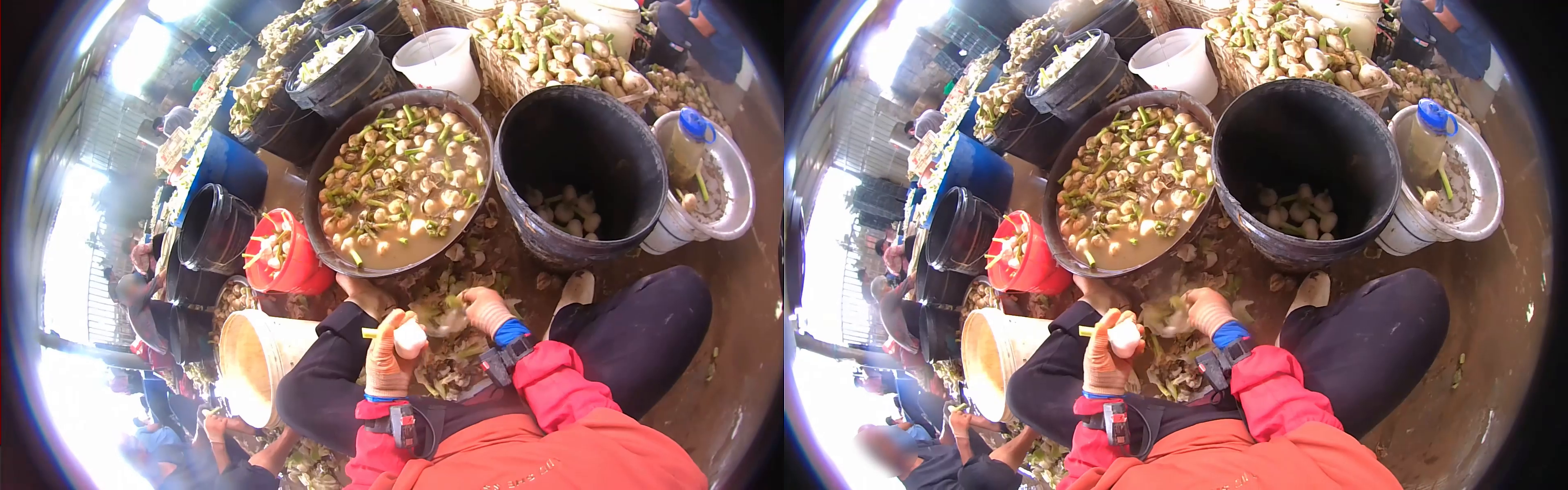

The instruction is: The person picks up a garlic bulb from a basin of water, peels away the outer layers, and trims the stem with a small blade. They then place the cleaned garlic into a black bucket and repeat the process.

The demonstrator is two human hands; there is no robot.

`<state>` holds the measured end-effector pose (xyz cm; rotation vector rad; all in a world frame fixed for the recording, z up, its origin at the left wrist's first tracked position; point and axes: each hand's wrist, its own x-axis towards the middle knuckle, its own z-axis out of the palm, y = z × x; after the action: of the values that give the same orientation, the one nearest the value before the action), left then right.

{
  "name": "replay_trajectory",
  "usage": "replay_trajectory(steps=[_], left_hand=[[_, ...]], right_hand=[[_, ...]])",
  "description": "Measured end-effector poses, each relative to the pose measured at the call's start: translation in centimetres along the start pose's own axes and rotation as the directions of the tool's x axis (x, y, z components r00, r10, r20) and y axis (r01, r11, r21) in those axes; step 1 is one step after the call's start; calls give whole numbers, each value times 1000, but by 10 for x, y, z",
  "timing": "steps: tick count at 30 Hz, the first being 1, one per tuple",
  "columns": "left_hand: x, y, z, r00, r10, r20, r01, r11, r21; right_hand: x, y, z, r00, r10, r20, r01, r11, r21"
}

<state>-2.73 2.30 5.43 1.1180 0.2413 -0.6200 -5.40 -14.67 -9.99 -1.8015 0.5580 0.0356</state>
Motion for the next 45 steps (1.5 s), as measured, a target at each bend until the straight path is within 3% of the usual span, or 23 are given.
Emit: replay_trajectory(steps=[1,2,4,6,8,11,12,14,16,18,21,24,26,28,29,30,32,35,38,40,42,44,45], left_hand=[[0,0,-3,1000,4,-4,-4,1000,1],[1,-2,-7,990,144,4,-143,983,115],[6,-5,-16,961,276,30,-275,935,224],[10,-4,-23,952,305,24,-274,815,510],[12,-7,-20,936,352,25,-294,739,606],[9,-9,-8,900,428,83,-311,498,809],[8,-9,-4,900,427,85,-313,498,809],[9,-10,-1,964,251,92,-265,857,441],[14,-12,-10,961,242,134,-271,921,281],[8,-3,1,977,194,90,-197,980,27],[19,-12,-23,954,297,-42,-288,946,151],[22,-22,-19,881,460,-109,-390,837,384],[16,-18,-6,582,754,304,-579,122,806],[17,-21,-3,595,723,350,-599,109,793],[18,-24,-4,646,700,305,-587,200,784],[18,-23,-7,690,664,290,-589,281,758],[17,-25,-8,816,567,109,-527,654,543],[20,-11,-16,915,393,95,-399,915,64],[21,6,-20,951,301,64,-248,873,-421],[22,15,-34,972,207,110,-98,785,-612],[21,23,-34,969,194,154,-67,803,-592],[16,26,-25,978,180,101,-97,833,-544],[12,26,-21,979,171,107,-85,833,-547]], right_hand=[[-8,-11,-5,967,-224,119,253,889,-383],[-17,-29,-10,966,-227,122,256,888,-381],[-29,-69,-12,977,-30,211,-17,976,218],[-38,-79,-1,967,-106,233,-62,785,616],[-46,-95,-5,950,-231,211,126,900,417],[-47,-89,10,939,-318,132,273,921,278],[-46,-93,6,955,-269,126,237,946,219],[-45,-92,5,969,-218,115,199,967,159],[-43,-85,5,969,-244,30,170,754,634],[-42,-88,-8,955,-87,283,-199,518,832],[-43,-92,-10,954,-51,296,-220,552,805],[-50,-100,-4,969,-119,217,71,974,216],[-47,-84,17,940,-342,-7,342,940,7],[-49,-84,14,967,-247,55,242,966,87],[-50,-90,10,972,-226,65,222,973,63],[-53,-95,4,977,-200,71,198,980,36],[-45,-86,8,978,-195,79,195,981,2],[-39,-71,2,985,-122,122,117,992,52],[-37,-73,-16,956,89,280,-52,989,-138],[-28,-58,-14,940,89,329,-3,967,-254],[-24,-65,-16,756,52,653,255,895,-367],[-34,-73,-16,824,34,565,224,897,-380],[-37,-80,-15,889,-7,457,80,987,-142]])
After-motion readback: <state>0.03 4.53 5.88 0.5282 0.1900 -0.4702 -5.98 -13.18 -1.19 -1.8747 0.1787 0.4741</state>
